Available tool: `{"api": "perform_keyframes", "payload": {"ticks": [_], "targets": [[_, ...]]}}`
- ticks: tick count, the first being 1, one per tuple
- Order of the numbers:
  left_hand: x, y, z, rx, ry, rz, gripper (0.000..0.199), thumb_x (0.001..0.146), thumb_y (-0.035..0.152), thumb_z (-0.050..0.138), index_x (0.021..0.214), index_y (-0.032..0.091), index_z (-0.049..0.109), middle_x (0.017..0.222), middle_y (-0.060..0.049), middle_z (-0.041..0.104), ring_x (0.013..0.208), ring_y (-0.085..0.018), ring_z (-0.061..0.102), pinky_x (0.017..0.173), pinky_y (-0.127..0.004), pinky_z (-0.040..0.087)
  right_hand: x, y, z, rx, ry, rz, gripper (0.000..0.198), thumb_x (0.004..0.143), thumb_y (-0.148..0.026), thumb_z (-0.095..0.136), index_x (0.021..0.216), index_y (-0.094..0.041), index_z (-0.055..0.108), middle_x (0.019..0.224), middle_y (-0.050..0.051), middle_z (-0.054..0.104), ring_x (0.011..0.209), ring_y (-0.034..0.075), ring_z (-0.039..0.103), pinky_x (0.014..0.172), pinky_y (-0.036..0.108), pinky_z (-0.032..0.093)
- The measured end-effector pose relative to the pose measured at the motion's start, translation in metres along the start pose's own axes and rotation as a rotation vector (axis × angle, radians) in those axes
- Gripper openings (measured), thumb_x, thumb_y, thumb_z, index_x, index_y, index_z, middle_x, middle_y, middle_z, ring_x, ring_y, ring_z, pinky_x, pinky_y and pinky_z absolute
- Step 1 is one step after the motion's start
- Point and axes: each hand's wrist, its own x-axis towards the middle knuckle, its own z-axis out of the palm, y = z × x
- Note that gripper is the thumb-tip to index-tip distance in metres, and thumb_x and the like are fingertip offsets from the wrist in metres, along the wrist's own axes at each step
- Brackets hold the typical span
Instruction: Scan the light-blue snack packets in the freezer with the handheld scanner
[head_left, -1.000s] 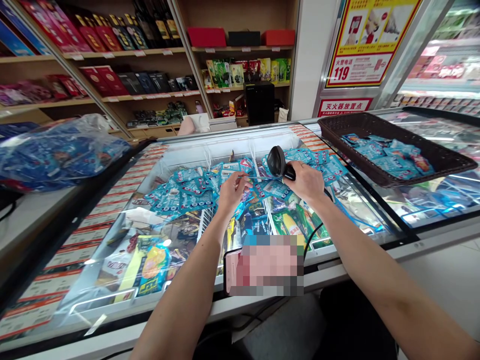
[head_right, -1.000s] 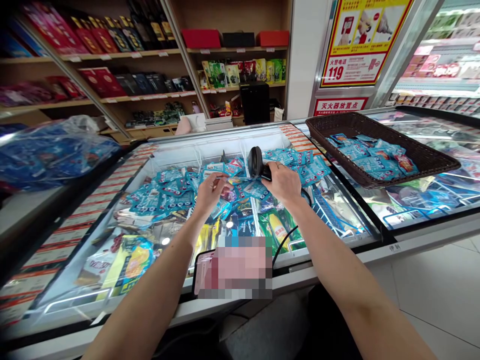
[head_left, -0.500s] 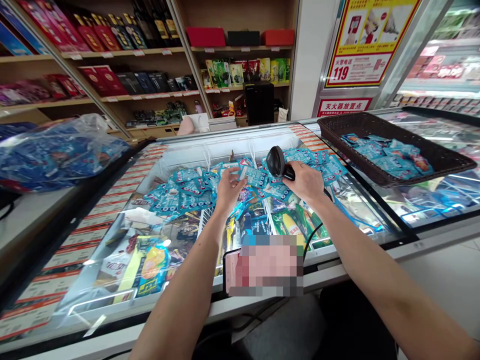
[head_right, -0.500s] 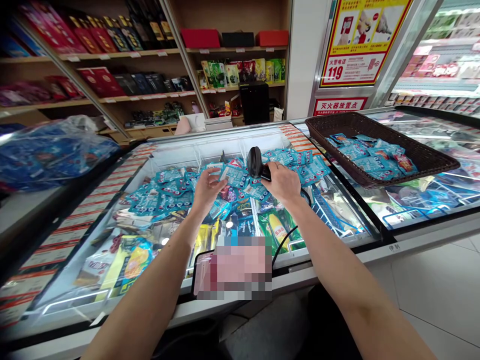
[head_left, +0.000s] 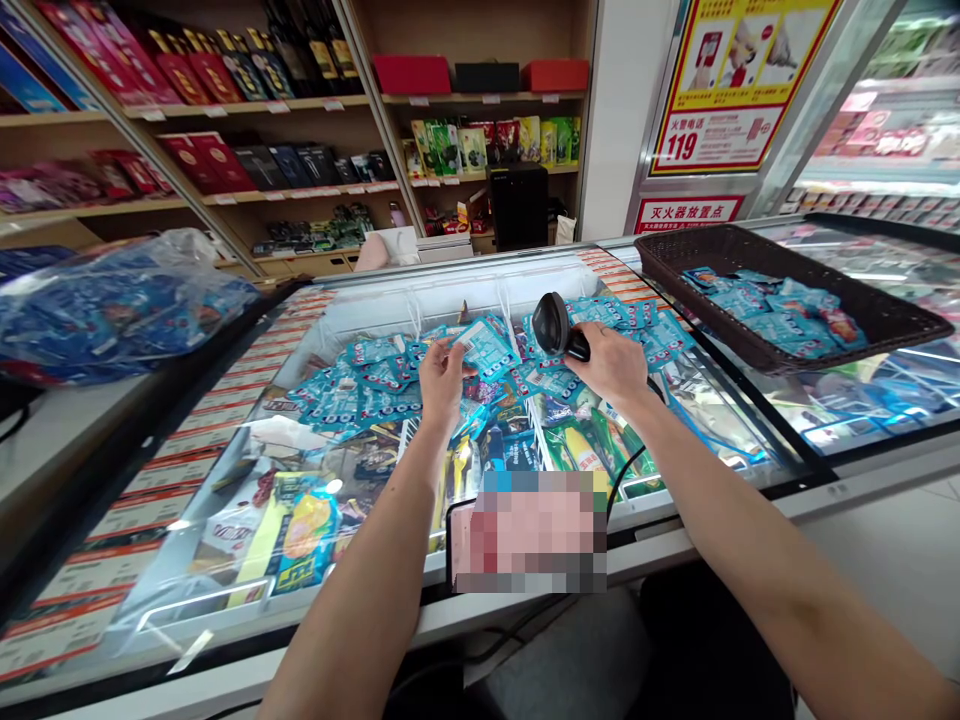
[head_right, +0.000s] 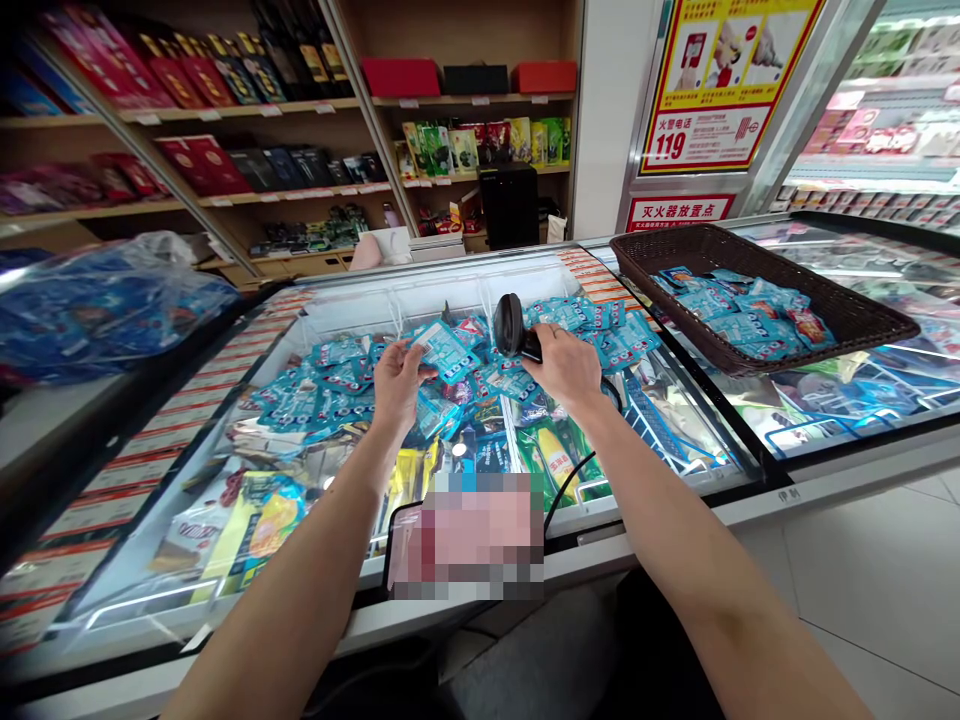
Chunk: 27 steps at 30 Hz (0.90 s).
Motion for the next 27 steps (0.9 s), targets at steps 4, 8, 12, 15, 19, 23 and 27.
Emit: {"api": "perform_keyframes", "payload": {"ticks": [4, 8, 12, 15, 19, 23, 27], "targets": [[-0.007, 0.008, -0.001, 0.102, 0.099, 0.112, 0.043, 0.081, 0.053, 0.049, 0.111, 0.022, 0.043, 0.07, 0.004, 0.045, 0.05, -0.006, 0.046, 0.045, -0.02, 0.047, 0.0, -0.001, -0.002, -0.004, -0.006, -0.003, 0.035, 0.079, -0.04, 0.057, 0.108, -0.021, 0.054, 0.098, 0.008, 0.065, 0.087, 0.023, 0.06, 0.064, 0.03, 0.038], [-0.011, 0.014, -0.004, 0.148, 0.161, 0.138, 0.046, 0.083, 0.054, 0.043, 0.116, 0.022, 0.038, 0.072, 0.003, 0.045, 0.05, -0.006, 0.046, 0.047, -0.023, 0.049, 0.0, -0.002, -0.002, -0.006, 0.003, 0.0, 0.033, 0.079, -0.039, 0.058, 0.107, -0.021, 0.054, 0.097, 0.006, 0.065, 0.086, 0.023, 0.06, 0.064, 0.029, 0.037], [-0.008, 0.011, -0.003, 0.151, 0.154, 0.155, 0.055, 0.08, 0.051, 0.051, 0.123, 0.022, 0.033, 0.072, 0.004, 0.045, 0.054, -0.007, 0.048, 0.054, -0.025, 0.052, -0.001, -0.002, -0.003, -0.007, 0.003, 0.0, 0.033, 0.079, -0.038, 0.057, 0.108, -0.021, 0.054, 0.098, 0.006, 0.065, 0.087, 0.022, 0.06, 0.065, 0.029, 0.037], [-0.003, 0.005, -0.001, 0.2, 0.144, 0.16, 0.057, 0.073, 0.045, 0.061, 0.118, 0.02, 0.037, 0.073, 0.004, 0.048, 0.061, -0.009, 0.052, 0.062, -0.027, 0.053, -0.001, -0.003, -0.004, -0.013, -0.01, -0.002, 0.035, 0.08, -0.039, 0.057, 0.109, -0.02, 0.054, 0.099, 0.008, 0.065, 0.088, 0.023, 0.06, 0.066, 0.029, 0.038], [-0.002, 0.002, -0.002, 0.308, 0.08, 0.167, 0.03, 0.074, 0.041, 0.059, 0.093, 0.018, 0.05, 0.078, 0.0, 0.054, 0.07, -0.011, 0.055, 0.061, -0.024, 0.05, -0.001, -0.004, -0.004, -0.003, 0.004, -0.036, 0.036, 0.08, -0.04, 0.055, 0.11, -0.02, 0.055, 0.099, 0.008, 0.065, 0.086, 0.023, 0.06, 0.066, 0.029, 0.038], [-0.007, 0.008, -0.004, 0.348, 0.119, 0.187, 0.029, 0.078, 0.043, 0.055, 0.096, 0.02, 0.053, 0.08, 0.0, 0.051, 0.067, -0.009, 0.05, 0.048, -0.017, 0.043, -0.003, -0.006, -0.004, 0.041, 0.025, -0.119, 0.035, 0.081, -0.038, 0.053, 0.112, -0.021, 0.055, 0.098, 0.006, 0.065, 0.085, 0.021, 0.06, 0.066, 0.029, 0.039], [-0.011, 0.013, -0.005, 0.355, 0.136, 0.21, 0.03, 0.079, 0.043, 0.054, 0.099, 0.021, 0.055, 0.081, 0.0, 0.048, 0.063, -0.007, 0.043, 0.046, -0.016, 0.042, -0.004, -0.008, -0.005, 0.091, -0.005, -0.219, 0.035, 0.081, -0.039, 0.052, 0.112, -0.022, 0.056, 0.098, 0.005, 0.065, 0.085, 0.019, 0.06, 0.066, 0.028, 0.039]]}}
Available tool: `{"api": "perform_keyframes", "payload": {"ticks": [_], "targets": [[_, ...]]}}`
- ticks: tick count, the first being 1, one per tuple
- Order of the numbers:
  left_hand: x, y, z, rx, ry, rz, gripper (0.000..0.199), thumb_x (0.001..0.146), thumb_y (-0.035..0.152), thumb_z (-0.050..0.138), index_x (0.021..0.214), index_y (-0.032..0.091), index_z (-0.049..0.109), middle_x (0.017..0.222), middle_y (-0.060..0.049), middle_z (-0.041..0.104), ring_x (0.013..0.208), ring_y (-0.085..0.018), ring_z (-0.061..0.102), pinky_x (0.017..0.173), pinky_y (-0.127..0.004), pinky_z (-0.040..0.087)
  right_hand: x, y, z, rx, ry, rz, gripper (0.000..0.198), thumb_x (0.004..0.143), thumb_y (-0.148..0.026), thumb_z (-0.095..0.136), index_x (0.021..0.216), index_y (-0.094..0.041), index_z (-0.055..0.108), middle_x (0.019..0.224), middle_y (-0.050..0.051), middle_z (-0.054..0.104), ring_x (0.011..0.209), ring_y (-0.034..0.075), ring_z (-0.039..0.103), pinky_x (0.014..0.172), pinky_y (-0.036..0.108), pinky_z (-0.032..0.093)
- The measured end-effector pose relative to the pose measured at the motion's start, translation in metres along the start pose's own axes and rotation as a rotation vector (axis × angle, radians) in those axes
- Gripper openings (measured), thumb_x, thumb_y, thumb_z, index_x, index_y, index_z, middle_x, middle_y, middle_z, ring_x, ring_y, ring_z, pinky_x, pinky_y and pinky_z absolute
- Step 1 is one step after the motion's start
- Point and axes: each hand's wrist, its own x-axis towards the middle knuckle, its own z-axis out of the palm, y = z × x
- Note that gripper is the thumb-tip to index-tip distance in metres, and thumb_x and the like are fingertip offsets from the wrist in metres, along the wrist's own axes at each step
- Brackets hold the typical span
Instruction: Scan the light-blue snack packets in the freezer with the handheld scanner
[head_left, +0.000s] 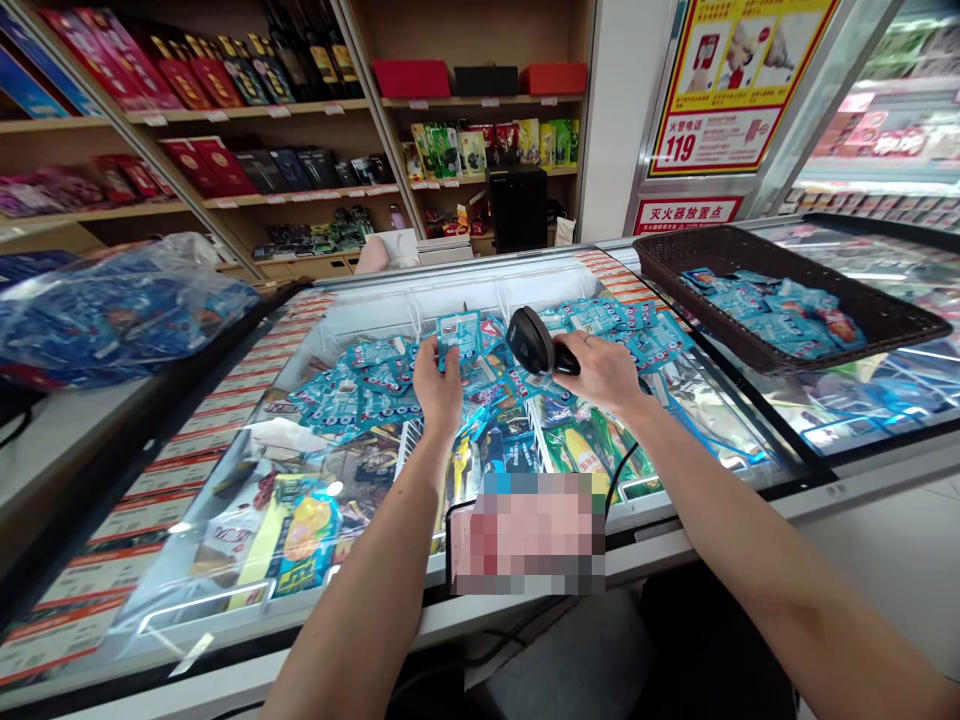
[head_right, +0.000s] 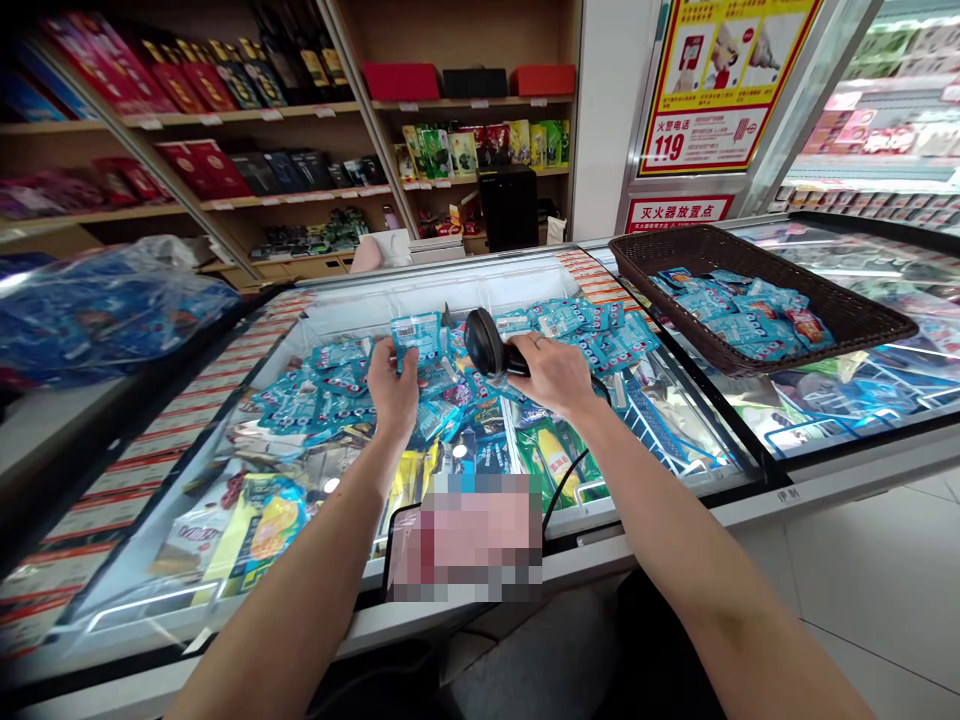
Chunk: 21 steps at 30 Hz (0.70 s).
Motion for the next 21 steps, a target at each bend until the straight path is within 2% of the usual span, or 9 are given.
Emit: {"api": "perform_keyframes", "payload": {"ticks": [4, 8, 11, 21], "targets": [[0.0004, -0.0006, 0.001, 0.01, -0.038, -0.003, 0.034, 0.081, 0.042, 0.051, 0.107, 0.021, 0.053, 0.086, -0.001, 0.049, 0.058, -0.006, 0.042, 0.05, -0.019, 0.043, -0.0009, -0.0012, -0.001, 0.048, -0.029, -0.123, 0.038, 0.082, -0.041, 0.051, 0.115, -0.021, 0.055, 0.1, 0.005, 0.065, 0.086, 0.018, 0.06, 0.068, 0.028, 0.039], [0.002, -0.003, 0.0017, 0.005, -0.068, 0.019, 0.033, 0.08, 0.038, 0.051, 0.109, 0.022, 0.053, 0.089, -0.004, 0.053, 0.076, -0.014, 0.052, 0.066, -0.026, 0.047, -0.0016, -0.0008, -0.0009, 0.075, -0.032, -0.196, 0.043, 0.083, -0.04, 0.049, 0.121, -0.02, 0.051, 0.106, 0.005, 0.064, 0.09, 0.018, 0.059, 0.067, 0.027, 0.039], [0.003, -0.0038, 0.0017, 0.02, -0.081, 0.032, 0.03, 0.08, 0.036, 0.051, 0.106, 0.022, 0.053, 0.09, -0.005, 0.054, 0.087, -0.017, 0.053, 0.074, -0.028, 0.046, -0.0019, -0.0006, -0.0002, 0.077, -0.04, -0.221, 0.04, 0.082, -0.039, 0.05, 0.117, -0.021, 0.053, 0.104, 0.003, 0.065, 0.09, 0.018, 0.06, 0.066, 0.027, 0.039], [0.0026, 0.0008, 0.0021, 0.043, -0.081, 0.058, 0.023, 0.08, 0.035, 0.051, 0.098, 0.022, 0.054, 0.087, -0.004, 0.056, 0.091, -0.019, 0.053, 0.078, -0.03, 0.043, -0.0014, -0.0014, -0.0006, 0.061, -0.057, -0.27, 0.037, 0.085, -0.044, 0.045, 0.111, -0.02, 0.055, 0.1, 0.005, 0.065, 0.089, 0.017, 0.059, 0.065, 0.027, 0.039]]}}
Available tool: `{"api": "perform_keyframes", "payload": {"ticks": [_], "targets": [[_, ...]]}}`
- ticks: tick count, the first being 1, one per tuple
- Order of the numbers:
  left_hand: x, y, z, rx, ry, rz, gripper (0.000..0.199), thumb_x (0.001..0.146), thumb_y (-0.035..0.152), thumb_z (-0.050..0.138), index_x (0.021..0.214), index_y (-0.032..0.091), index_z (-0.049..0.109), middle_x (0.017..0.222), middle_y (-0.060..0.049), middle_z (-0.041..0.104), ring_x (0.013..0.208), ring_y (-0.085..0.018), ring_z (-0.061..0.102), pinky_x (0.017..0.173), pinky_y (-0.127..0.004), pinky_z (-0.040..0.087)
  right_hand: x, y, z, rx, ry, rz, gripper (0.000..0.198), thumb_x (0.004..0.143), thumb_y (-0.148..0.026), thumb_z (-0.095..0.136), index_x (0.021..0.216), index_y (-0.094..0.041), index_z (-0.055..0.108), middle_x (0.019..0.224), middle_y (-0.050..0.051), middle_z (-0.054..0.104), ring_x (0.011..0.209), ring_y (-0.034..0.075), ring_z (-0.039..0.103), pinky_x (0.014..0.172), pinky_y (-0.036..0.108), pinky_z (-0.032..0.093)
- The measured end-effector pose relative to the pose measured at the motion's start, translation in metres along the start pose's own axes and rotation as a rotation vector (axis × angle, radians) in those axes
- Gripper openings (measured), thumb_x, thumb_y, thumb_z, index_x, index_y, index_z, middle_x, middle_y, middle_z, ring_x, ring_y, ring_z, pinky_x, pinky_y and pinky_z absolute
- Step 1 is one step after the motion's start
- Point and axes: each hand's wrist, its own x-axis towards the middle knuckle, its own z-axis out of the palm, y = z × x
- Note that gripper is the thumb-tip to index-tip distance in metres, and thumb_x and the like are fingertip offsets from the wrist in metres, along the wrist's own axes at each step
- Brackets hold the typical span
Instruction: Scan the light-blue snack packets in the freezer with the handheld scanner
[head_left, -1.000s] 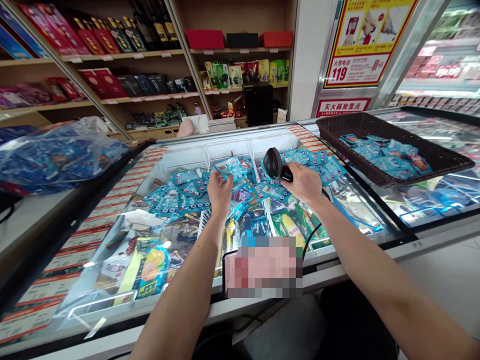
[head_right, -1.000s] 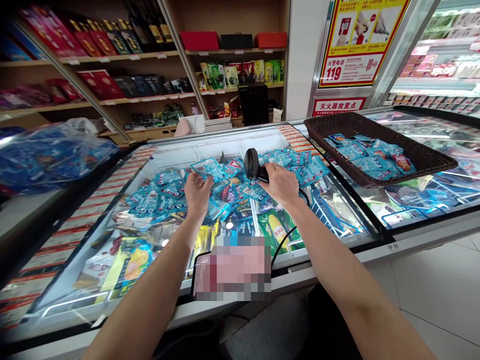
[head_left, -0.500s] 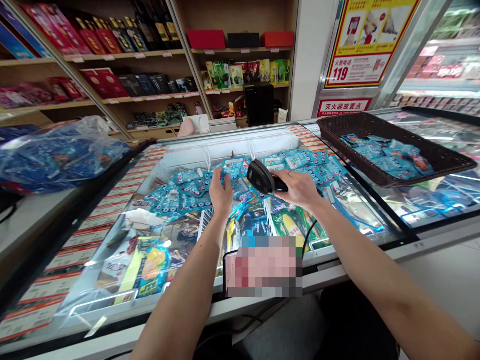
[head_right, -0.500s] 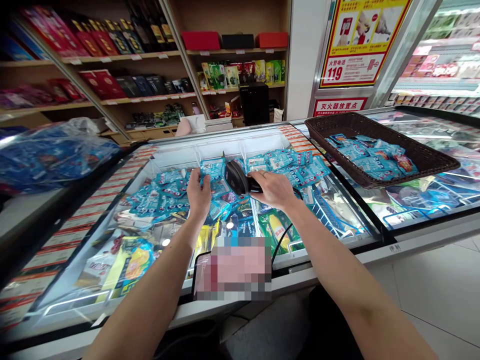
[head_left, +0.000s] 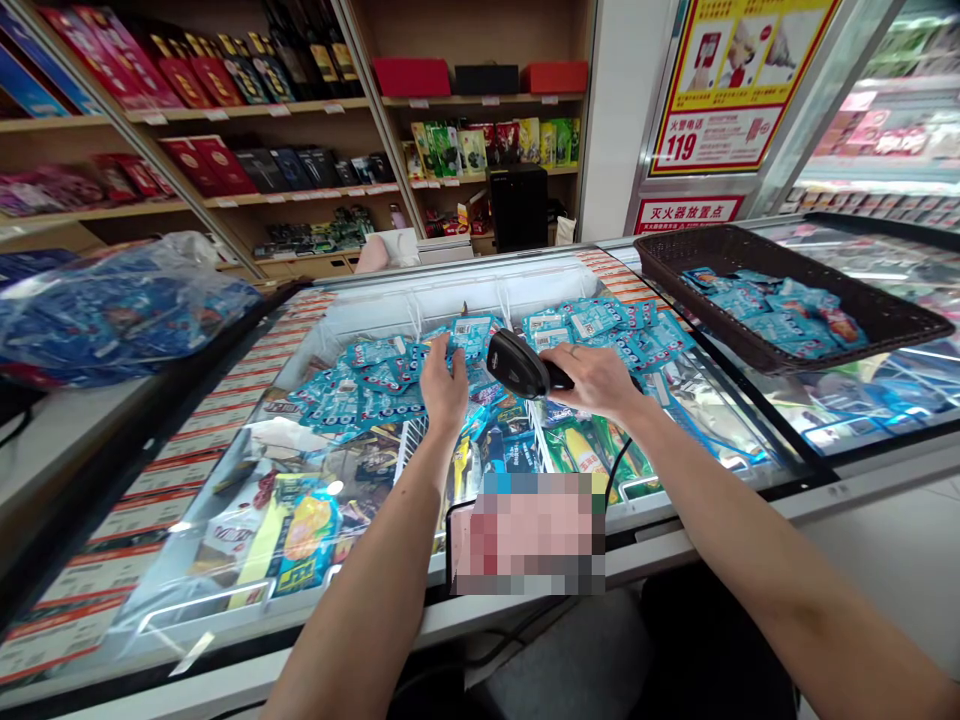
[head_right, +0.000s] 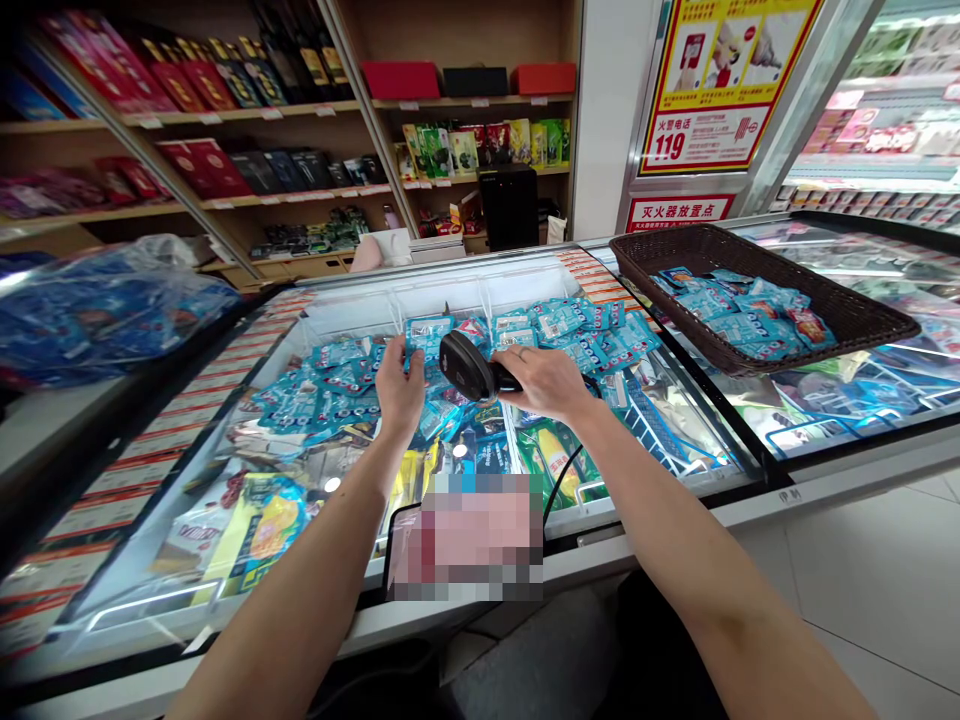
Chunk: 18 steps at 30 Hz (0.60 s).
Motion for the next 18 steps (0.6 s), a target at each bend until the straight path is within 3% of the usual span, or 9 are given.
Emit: {"api": "perform_keyframes", "payload": {"ticks": [18], "targets": [[-0.0008, 0.0056, -0.0009, 0.103, -0.016, 0.048, 0.022, 0.081, 0.034, 0.049, 0.098, 0.021, 0.055, 0.085, -0.004, 0.057, 0.09, -0.02, 0.052, 0.081, -0.03, 0.039, 0.0003, -0.0001, -0.0015, 0.007, -0.054, -0.004, 0.04, 0.087, -0.048, 0.044, 0.113, -0.019, 0.054, 0.103, 0.006, 0.065, 0.09, 0.018, 0.059, 0.065, 0.029, 0.04]]}}
